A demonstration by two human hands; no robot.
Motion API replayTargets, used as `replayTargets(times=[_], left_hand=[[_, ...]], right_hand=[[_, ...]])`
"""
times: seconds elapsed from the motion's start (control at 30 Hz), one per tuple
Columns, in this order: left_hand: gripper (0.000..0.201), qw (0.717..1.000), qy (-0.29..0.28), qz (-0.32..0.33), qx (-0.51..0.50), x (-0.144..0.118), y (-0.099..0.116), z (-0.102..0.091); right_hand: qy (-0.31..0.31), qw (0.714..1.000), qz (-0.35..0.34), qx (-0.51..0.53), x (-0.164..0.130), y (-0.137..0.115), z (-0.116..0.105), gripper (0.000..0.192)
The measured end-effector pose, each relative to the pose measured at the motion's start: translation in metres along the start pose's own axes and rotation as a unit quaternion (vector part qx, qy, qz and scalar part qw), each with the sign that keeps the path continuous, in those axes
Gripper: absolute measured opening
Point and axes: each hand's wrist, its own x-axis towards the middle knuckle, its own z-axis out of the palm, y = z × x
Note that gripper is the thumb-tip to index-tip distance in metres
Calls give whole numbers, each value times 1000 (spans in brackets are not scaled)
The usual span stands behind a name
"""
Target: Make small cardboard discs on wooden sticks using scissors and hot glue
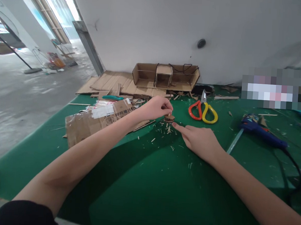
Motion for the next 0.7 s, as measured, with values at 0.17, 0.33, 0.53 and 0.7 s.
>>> replayTargets(times=[0.17,0.33,0.53,0.7], left_hand=[[14,1000,-7,0,-2,-2,5,-2],[15,1000,-13,1,7,-1,5,-2],[16,1000,-13,-7,1,-1,3,-1],[16,1000,-15,-6,6,-2,4,-2]], right_hand=[[-21,1000,-10,9,-1,1,-1,43],[3,1000,5,-25,-2,-3,-2,48],[-23,998,18,55,1,-2,0,44],[-33,997,5,68,2,0,0,43]])
